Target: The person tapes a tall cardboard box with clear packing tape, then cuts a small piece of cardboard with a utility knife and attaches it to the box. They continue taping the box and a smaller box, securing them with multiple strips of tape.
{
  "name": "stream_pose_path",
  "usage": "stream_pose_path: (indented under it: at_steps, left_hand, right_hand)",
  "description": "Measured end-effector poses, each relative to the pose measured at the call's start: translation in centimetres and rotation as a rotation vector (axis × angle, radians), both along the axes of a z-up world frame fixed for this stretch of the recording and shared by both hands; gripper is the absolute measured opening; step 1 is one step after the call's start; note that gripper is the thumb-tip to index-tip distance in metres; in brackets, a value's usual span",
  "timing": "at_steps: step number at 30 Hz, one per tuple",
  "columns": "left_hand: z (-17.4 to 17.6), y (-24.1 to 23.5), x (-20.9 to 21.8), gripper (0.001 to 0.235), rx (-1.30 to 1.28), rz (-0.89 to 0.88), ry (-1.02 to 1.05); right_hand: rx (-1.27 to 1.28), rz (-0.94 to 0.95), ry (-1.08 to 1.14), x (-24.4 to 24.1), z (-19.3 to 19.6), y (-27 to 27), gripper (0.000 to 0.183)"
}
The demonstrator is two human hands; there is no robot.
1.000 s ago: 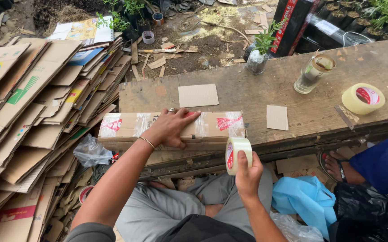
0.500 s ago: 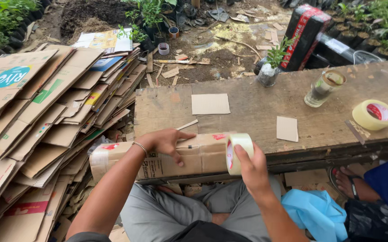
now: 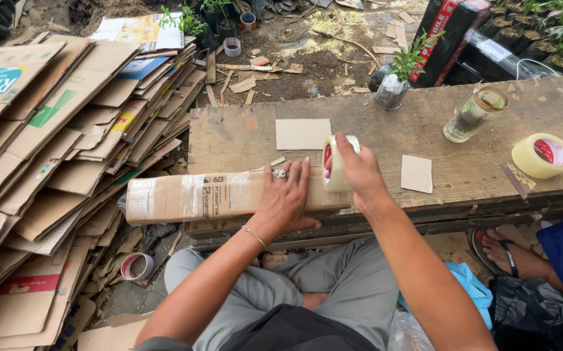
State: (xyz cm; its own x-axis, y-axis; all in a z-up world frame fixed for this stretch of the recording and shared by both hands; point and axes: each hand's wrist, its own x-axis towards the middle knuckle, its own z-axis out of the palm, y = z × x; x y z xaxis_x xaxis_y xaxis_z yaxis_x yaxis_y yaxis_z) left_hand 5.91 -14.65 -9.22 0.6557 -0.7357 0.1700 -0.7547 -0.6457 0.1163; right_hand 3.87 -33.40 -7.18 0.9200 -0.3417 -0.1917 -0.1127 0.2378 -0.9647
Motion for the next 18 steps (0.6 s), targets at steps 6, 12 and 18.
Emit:
stream_pose_path:
  at_steps: [6, 12, 18]
  left_hand:
    - [0.1, -0.7, 1.6, 0.125, 0.047, 0.015, -0.005]
    - [0.4, -1.3, 2.9, 0.117, 0.094, 0.023, 0.092]
    - [0.6, -1.6, 3.2, 0.113, 0.098, 0.025, 0.076]
  right_hand:
    - [-0.002, -0.086, -0.181, -0.2, -0.1, 0.8, 0.031]
    - [-0.034, -0.133, -0.14, -3.1, 0.4, 1.3, 0.031]
    - [-0.057, -0.186, 0.042, -9.4, -1.6, 3.0, 0.034]
